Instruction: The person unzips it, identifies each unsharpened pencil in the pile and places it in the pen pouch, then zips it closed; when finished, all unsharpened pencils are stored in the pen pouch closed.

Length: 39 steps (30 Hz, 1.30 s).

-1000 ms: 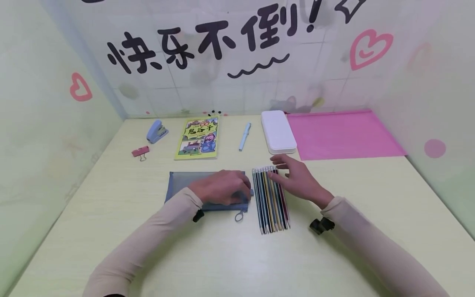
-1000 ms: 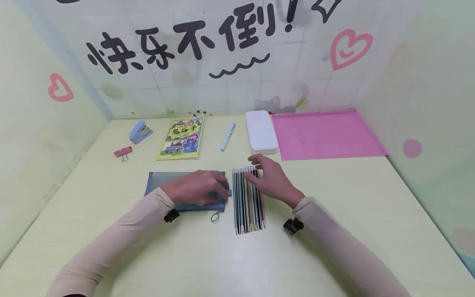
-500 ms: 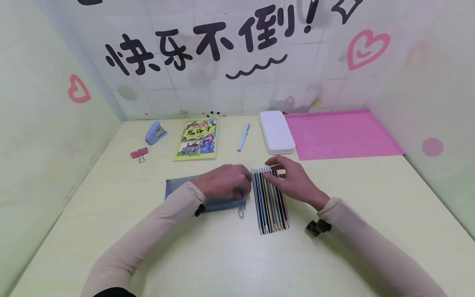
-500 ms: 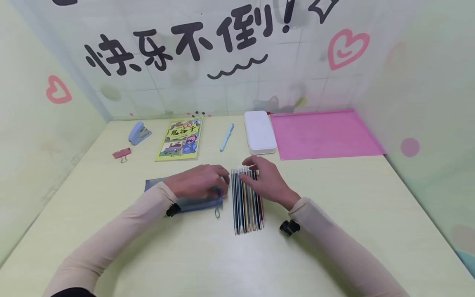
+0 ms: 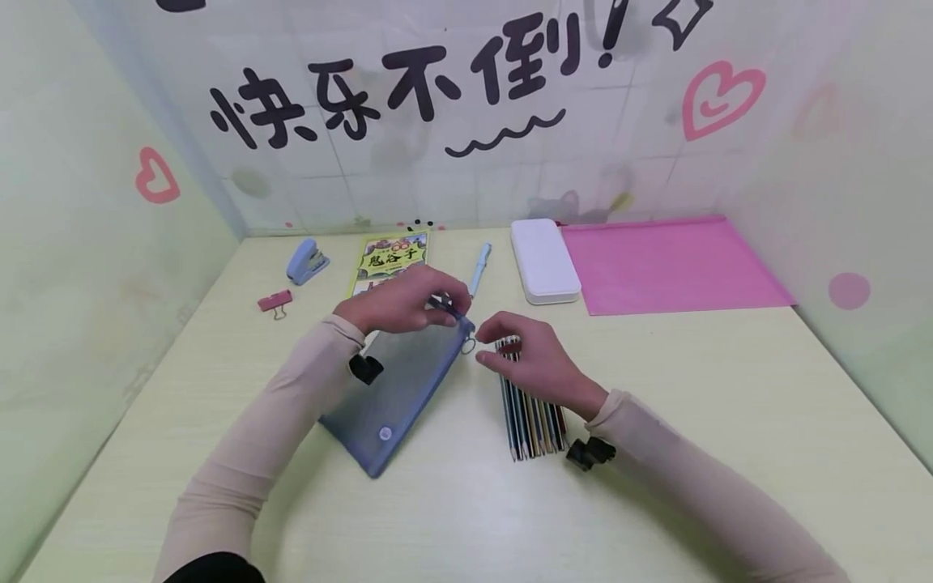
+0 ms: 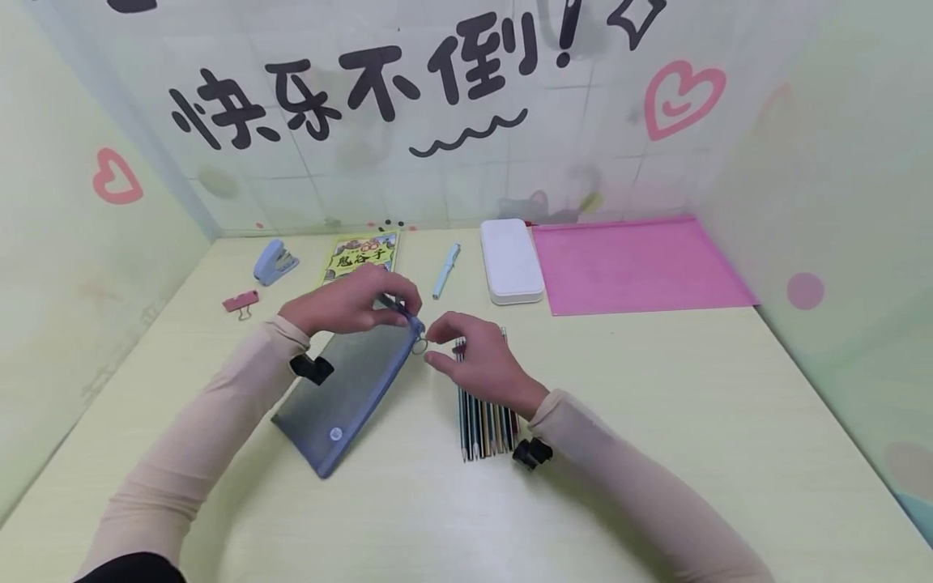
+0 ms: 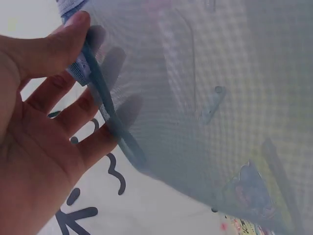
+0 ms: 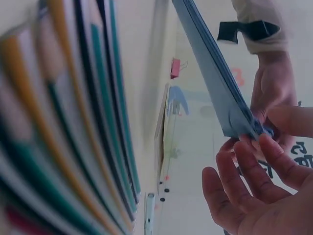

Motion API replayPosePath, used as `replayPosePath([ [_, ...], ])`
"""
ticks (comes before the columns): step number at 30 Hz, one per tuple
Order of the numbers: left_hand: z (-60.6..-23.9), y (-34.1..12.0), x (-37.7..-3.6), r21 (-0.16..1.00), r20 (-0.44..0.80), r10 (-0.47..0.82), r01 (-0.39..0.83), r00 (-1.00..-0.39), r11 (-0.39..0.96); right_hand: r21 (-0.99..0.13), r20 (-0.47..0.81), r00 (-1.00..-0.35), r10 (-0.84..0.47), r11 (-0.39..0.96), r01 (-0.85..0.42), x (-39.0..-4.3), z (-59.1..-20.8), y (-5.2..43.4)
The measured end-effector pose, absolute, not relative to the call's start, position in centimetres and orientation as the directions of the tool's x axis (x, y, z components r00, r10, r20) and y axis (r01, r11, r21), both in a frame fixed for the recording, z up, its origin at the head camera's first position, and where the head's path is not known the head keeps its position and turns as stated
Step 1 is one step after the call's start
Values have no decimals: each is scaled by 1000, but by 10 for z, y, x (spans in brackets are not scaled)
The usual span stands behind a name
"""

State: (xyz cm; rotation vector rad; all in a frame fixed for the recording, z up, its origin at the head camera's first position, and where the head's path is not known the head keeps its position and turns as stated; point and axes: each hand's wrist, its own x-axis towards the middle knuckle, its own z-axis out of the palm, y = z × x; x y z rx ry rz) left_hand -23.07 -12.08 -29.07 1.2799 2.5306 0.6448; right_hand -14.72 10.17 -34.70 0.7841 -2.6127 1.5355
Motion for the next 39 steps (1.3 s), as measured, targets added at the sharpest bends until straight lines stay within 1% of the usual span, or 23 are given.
replayPosePath([
  [5, -292, -130, -237, 608, 44, 778, 634, -627, 477, -797, 290, -866, -407, 398, -454, -147, -347, 86],
  [9, -297, -135, -240, 684, 39, 746, 562, -665, 465, -776, 307, -874, -378, 432, -460, -147, -346, 79],
  [14, -304, -136, -243, 747, 26, 743, 507, -668, 429, -744, 357, -877, -322, 469, -475, -150, -344, 75],
  [19, -308, -136, -244, 781, 35, 739, 480, -673, 400, -695, 424, -852, -307, 493, -523, -154, -344, 73],
  [25, -313, -136, -247, 818, 34, 702, 423, -711, 389, -641, 448, -826, -342, 521, -564, -157, -342, 71],
  [32, -312, -140, -253, 839, 63, 623, 380, -780, 390, -645, 363, -838, -406, 539, -541, -153, -344, 70],
  [39, -311, -144, -261, 827, 90, 607, 399, -789, 396, -646, 336, -822, -460, 523, -556, -143, -347, 68],
])
